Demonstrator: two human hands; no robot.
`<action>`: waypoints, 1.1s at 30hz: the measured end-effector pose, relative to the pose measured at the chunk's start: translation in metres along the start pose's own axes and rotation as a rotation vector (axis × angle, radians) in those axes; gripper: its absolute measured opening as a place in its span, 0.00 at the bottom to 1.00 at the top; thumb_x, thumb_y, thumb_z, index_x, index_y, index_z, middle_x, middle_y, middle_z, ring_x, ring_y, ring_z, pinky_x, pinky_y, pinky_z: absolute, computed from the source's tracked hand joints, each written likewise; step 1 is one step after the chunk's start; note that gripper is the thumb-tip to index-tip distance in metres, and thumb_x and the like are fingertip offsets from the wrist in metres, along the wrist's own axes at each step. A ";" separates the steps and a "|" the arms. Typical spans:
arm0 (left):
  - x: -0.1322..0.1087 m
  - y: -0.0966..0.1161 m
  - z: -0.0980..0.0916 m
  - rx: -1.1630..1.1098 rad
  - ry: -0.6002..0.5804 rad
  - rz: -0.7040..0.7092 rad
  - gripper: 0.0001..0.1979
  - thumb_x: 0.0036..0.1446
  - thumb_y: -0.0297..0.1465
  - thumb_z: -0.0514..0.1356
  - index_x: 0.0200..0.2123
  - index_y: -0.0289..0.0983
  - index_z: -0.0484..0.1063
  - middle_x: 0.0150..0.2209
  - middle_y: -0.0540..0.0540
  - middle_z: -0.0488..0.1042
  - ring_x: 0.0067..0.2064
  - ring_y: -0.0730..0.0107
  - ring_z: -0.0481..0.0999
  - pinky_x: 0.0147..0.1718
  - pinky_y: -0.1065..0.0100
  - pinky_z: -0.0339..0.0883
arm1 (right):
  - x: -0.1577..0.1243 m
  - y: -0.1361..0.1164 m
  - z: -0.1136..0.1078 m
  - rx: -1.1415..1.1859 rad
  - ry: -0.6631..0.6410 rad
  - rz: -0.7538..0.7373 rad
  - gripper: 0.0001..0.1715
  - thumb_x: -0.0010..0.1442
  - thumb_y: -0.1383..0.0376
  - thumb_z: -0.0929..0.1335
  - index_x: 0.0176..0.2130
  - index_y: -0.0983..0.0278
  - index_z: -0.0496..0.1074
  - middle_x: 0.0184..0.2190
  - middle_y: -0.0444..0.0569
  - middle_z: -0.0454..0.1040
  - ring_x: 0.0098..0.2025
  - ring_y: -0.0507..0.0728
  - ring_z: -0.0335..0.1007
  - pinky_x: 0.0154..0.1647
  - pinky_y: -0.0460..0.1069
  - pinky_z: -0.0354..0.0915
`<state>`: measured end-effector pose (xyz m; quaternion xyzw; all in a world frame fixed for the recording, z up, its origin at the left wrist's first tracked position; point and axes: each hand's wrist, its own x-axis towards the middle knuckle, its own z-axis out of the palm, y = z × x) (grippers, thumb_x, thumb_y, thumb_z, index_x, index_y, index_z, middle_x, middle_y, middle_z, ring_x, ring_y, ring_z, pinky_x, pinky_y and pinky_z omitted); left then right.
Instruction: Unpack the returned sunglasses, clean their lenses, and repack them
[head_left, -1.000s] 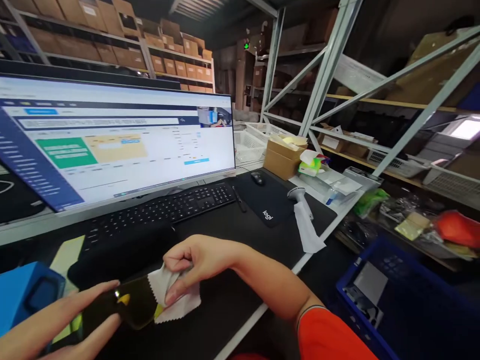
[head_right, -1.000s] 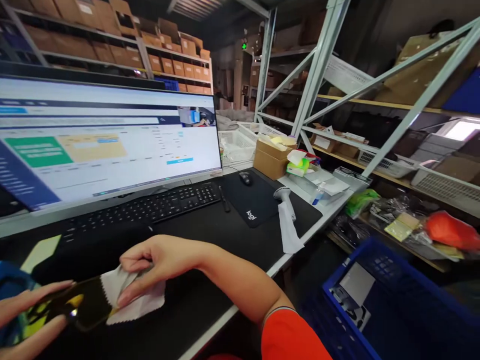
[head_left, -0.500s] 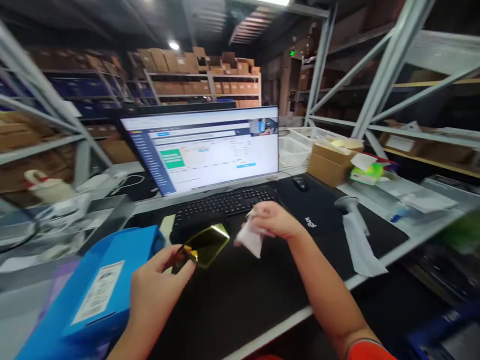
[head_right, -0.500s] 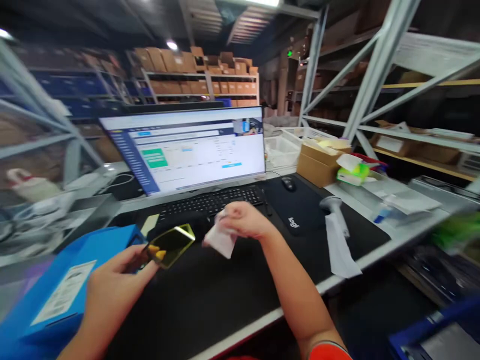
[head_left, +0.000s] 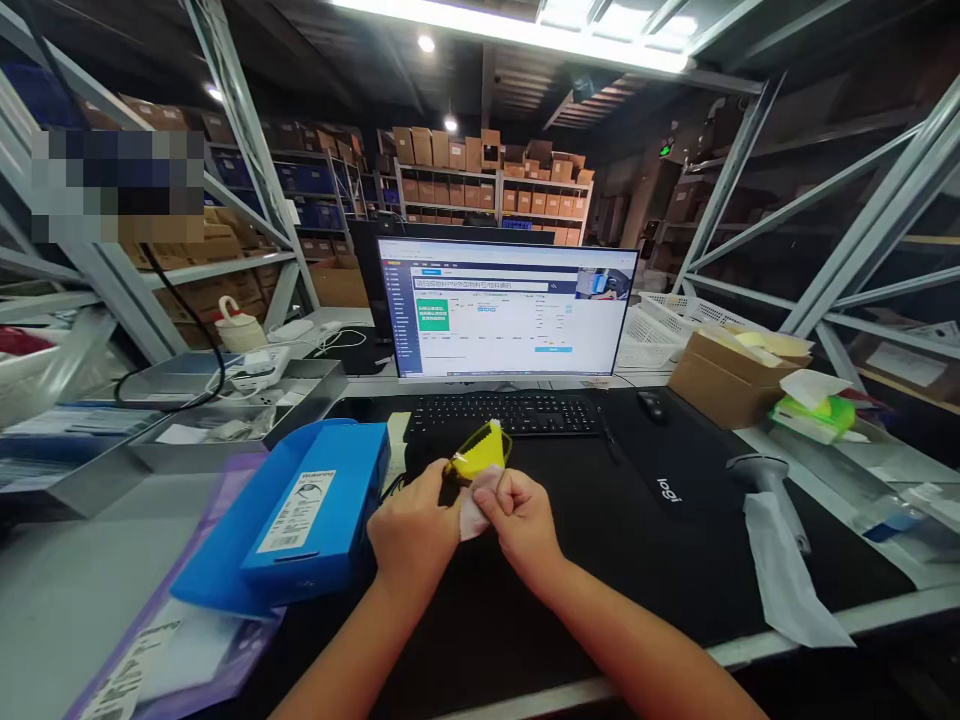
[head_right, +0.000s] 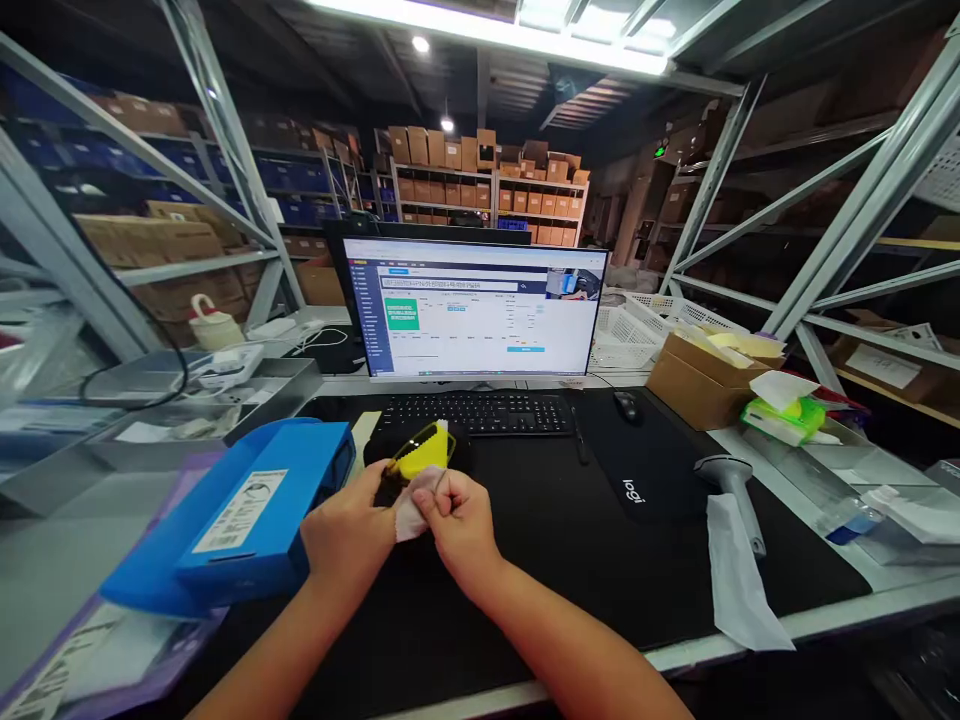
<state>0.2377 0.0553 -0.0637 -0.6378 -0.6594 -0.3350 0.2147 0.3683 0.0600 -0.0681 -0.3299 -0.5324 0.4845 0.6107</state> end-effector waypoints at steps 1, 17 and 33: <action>-0.004 0.000 0.003 -0.017 0.019 0.025 0.17 0.58 0.42 0.60 0.42 0.36 0.79 0.29 0.41 0.81 0.28 0.57 0.80 0.24 0.67 0.63 | 0.000 0.000 -0.001 -0.045 0.051 -0.014 0.36 0.50 0.47 0.75 0.17 0.60 0.50 0.17 0.38 0.53 0.22 0.49 0.48 0.24 0.45 0.52; -0.027 0.002 0.003 -0.487 -0.010 0.154 0.18 0.65 0.29 0.52 0.57 0.31 0.66 0.50 0.37 0.78 0.48 0.59 0.81 0.45 0.63 0.76 | -0.018 -0.004 0.014 0.066 0.333 0.083 0.30 0.41 0.63 0.78 0.19 0.60 0.52 0.17 0.37 0.59 0.21 0.48 0.55 0.22 0.44 0.57; 0.011 -0.025 -0.017 -0.532 -0.739 0.552 0.12 0.55 0.23 0.59 0.42 0.38 0.73 0.44 0.45 0.81 0.45 0.61 0.81 0.48 0.62 0.74 | 0.026 -0.052 -0.049 -0.500 -0.693 0.304 0.29 0.47 0.64 0.76 0.20 0.62 0.52 0.17 0.34 0.54 0.20 0.45 0.48 0.22 0.43 0.43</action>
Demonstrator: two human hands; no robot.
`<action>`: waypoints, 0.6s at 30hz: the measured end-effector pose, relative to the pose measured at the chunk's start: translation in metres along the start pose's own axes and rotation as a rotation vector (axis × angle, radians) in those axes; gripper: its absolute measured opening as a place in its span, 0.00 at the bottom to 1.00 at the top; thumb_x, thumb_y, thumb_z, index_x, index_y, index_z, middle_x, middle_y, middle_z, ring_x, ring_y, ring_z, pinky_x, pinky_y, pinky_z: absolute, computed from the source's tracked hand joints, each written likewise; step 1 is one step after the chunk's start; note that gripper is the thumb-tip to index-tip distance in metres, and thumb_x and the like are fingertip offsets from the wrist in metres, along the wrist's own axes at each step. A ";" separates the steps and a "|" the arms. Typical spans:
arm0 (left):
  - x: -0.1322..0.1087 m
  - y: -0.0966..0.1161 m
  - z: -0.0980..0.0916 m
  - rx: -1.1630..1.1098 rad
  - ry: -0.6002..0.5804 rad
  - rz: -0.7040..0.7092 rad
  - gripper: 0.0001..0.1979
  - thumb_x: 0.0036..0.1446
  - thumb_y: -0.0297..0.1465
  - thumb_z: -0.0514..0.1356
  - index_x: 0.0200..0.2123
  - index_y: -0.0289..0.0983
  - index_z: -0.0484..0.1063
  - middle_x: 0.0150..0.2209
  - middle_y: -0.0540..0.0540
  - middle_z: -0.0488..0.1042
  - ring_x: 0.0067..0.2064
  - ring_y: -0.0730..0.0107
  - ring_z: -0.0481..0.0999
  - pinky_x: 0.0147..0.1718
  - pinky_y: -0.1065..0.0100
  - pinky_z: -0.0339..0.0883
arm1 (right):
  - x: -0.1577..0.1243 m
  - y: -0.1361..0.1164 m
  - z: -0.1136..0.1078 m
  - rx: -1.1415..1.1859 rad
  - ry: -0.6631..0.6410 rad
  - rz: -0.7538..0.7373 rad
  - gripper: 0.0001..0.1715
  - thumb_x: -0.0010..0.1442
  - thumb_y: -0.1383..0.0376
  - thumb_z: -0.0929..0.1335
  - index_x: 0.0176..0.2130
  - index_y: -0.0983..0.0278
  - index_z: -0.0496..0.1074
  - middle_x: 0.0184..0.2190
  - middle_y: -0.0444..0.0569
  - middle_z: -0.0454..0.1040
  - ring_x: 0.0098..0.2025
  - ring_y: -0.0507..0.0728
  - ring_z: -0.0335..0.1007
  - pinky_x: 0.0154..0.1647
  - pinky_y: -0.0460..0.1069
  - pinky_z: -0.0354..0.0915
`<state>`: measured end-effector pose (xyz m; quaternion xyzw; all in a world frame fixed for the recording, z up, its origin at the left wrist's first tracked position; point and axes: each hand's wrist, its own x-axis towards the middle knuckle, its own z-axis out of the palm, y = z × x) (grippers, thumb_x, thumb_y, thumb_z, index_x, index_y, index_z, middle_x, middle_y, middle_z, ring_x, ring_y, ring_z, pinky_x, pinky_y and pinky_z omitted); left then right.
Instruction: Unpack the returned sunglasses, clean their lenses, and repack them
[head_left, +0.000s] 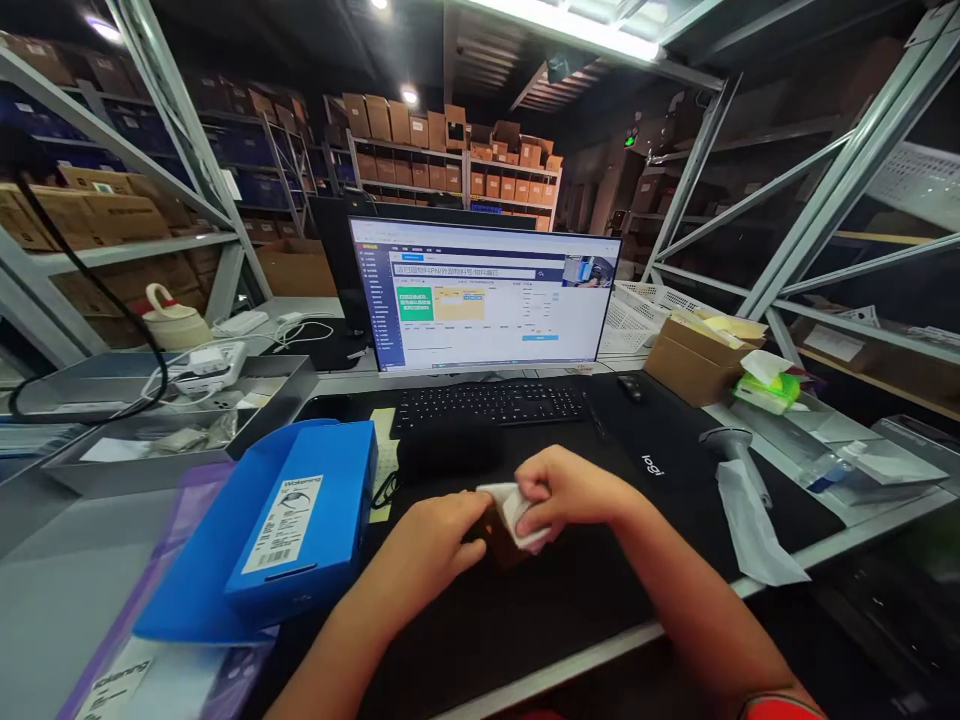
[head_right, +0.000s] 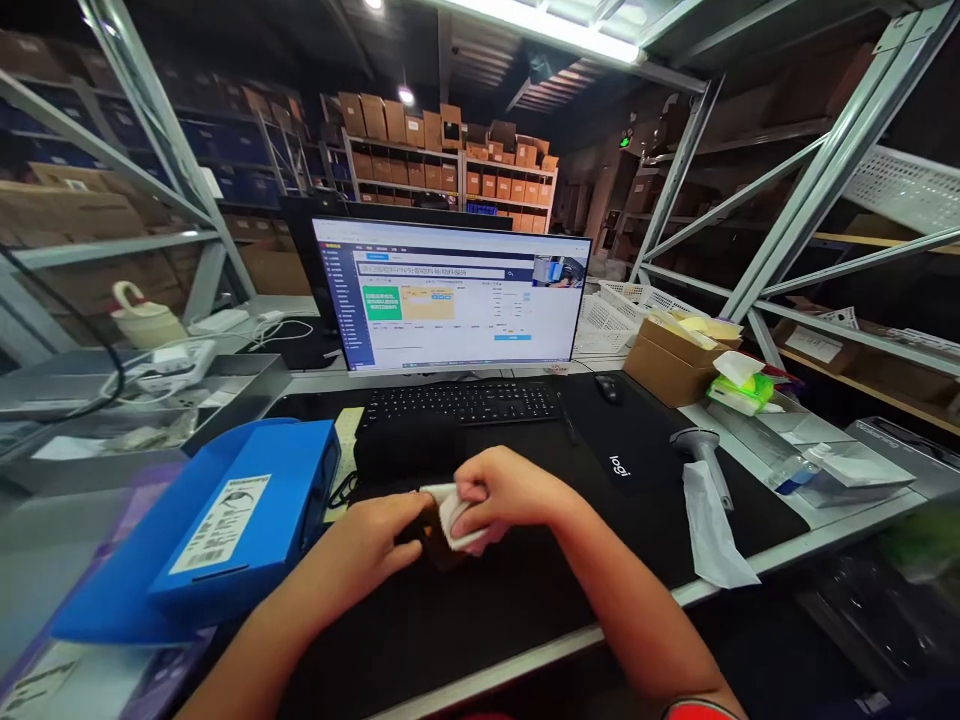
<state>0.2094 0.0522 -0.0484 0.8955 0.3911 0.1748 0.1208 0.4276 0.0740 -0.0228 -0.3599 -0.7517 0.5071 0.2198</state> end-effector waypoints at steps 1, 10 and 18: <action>0.001 0.000 0.002 0.040 -0.031 0.048 0.08 0.55 0.24 0.59 0.39 0.38 0.74 0.42 0.45 0.81 0.44 0.61 0.81 0.49 0.60 0.74 | 0.000 -0.002 0.005 -0.150 -0.061 0.008 0.27 0.47 0.66 0.76 0.20 0.63 0.53 0.17 0.34 0.54 0.20 0.45 0.48 0.23 0.43 0.43; 0.002 -0.019 0.014 0.101 0.228 0.324 0.15 0.60 0.30 0.55 0.49 0.39 0.74 0.47 0.44 0.81 0.48 0.58 0.81 0.53 0.57 0.73 | -0.027 0.012 -0.005 -0.293 -0.073 -0.178 0.28 0.55 0.62 0.75 0.22 0.63 0.53 0.20 0.34 0.57 0.24 0.46 0.52 0.27 0.43 0.50; -0.005 -0.031 0.013 -0.038 0.346 0.162 0.22 0.63 0.43 0.55 0.59 0.47 0.65 0.51 0.52 0.79 0.47 0.66 0.81 0.45 0.71 0.76 | -0.196 0.057 -0.077 -0.516 1.092 0.296 0.32 0.61 0.59 0.67 0.61 0.62 0.59 0.47 0.54 0.74 0.42 0.60 0.73 0.45 0.53 0.67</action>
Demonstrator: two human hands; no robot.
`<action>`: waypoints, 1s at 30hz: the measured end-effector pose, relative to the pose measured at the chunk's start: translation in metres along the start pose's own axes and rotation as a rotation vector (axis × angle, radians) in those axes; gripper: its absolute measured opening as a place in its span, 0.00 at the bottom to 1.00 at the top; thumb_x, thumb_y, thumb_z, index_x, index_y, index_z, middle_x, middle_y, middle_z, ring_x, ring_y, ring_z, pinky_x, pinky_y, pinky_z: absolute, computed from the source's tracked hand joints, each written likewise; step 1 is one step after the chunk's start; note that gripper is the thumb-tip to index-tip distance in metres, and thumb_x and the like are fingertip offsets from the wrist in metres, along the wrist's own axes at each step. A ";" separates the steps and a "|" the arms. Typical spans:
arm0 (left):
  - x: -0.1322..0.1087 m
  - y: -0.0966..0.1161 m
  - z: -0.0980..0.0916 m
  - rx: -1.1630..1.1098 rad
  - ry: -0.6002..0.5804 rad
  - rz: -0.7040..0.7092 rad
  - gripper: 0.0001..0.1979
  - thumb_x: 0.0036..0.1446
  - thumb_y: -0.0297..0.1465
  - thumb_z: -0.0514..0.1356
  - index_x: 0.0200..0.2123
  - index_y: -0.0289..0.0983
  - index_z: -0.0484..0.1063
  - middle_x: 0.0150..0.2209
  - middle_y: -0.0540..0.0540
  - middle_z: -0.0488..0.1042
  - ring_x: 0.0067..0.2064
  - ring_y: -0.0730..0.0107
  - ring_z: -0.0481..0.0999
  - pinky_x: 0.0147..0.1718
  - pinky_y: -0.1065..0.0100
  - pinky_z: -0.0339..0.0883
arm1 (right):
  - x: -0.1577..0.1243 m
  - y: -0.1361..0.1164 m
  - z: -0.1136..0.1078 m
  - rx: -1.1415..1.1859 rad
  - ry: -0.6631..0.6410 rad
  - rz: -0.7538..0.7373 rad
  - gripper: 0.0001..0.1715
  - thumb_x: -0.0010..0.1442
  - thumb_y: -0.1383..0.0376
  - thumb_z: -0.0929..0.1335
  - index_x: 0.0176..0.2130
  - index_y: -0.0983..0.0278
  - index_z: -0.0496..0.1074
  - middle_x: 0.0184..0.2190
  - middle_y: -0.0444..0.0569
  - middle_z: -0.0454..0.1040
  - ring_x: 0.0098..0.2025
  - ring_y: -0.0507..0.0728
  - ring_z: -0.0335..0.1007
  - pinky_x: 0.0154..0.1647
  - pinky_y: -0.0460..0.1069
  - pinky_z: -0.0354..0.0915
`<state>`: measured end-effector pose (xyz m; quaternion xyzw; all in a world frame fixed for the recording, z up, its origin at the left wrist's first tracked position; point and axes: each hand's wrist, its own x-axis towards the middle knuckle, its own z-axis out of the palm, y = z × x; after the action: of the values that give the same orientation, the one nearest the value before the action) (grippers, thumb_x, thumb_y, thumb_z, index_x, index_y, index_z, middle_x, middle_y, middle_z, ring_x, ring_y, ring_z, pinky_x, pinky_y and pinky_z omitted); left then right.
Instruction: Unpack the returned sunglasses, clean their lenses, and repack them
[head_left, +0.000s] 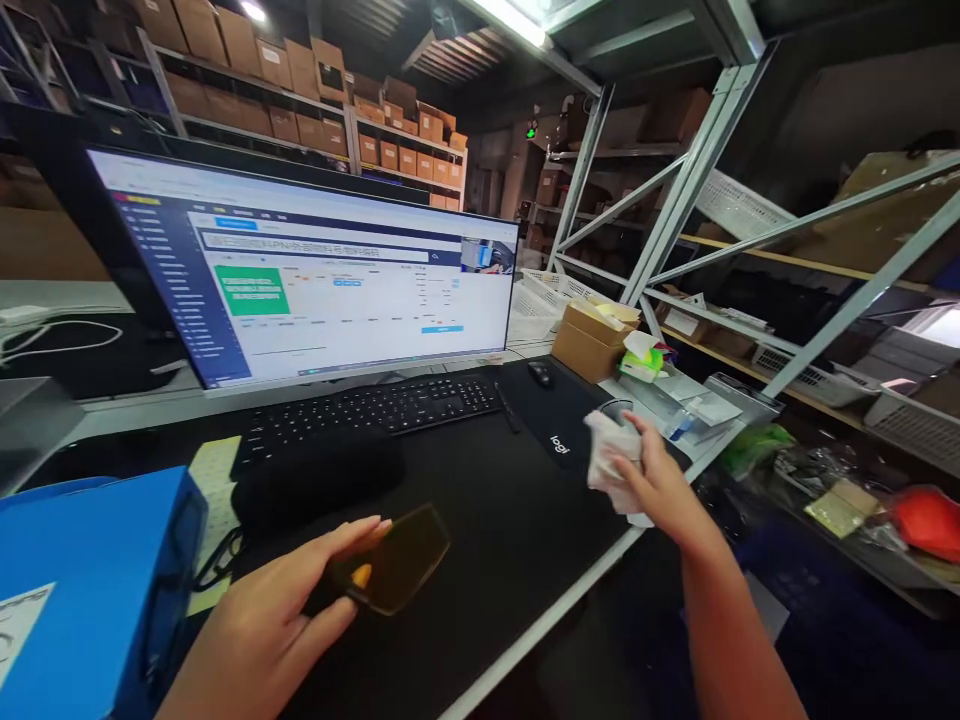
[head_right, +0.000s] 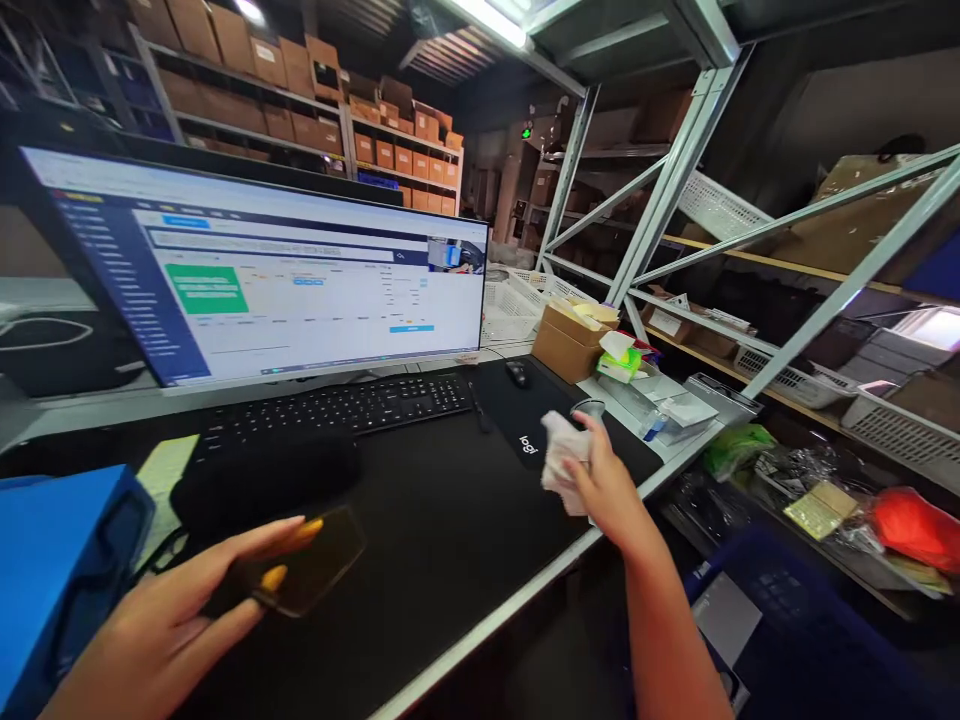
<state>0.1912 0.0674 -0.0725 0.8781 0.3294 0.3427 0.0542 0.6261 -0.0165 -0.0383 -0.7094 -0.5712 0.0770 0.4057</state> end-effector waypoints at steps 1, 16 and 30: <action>0.001 0.002 0.002 0.020 0.010 0.040 0.22 0.64 0.44 0.54 0.60 0.48 0.64 0.50 0.52 0.79 0.47 0.66 0.81 0.45 0.71 0.76 | -0.002 0.019 -0.007 -0.020 0.117 0.052 0.36 0.60 0.57 0.67 0.63 0.62 0.56 0.49 0.56 0.74 0.45 0.62 0.74 0.47 0.56 0.67; -0.014 -0.019 0.026 0.136 -0.034 0.105 0.25 0.65 0.46 0.50 0.62 0.48 0.61 0.49 0.50 0.80 0.42 0.64 0.83 0.45 0.67 0.77 | -0.009 0.076 0.005 -0.618 0.102 0.704 0.26 0.49 0.67 0.74 0.48 0.66 0.72 0.38 0.62 0.78 0.45 0.73 0.76 0.44 0.62 0.68; 0.006 0.005 0.010 0.143 0.063 0.107 0.18 0.62 0.39 0.56 0.53 0.43 0.70 0.44 0.50 0.82 0.39 0.65 0.83 0.35 0.74 0.77 | 0.076 -0.012 0.093 -0.097 -0.390 0.008 0.24 0.44 0.63 0.77 0.42 0.65 0.76 0.33 0.46 0.77 0.32 0.57 0.72 0.34 0.49 0.67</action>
<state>0.2029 0.0686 -0.0751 0.8849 0.3074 0.3480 -0.0375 0.5896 0.0952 -0.0648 -0.7020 -0.6393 0.1869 0.2522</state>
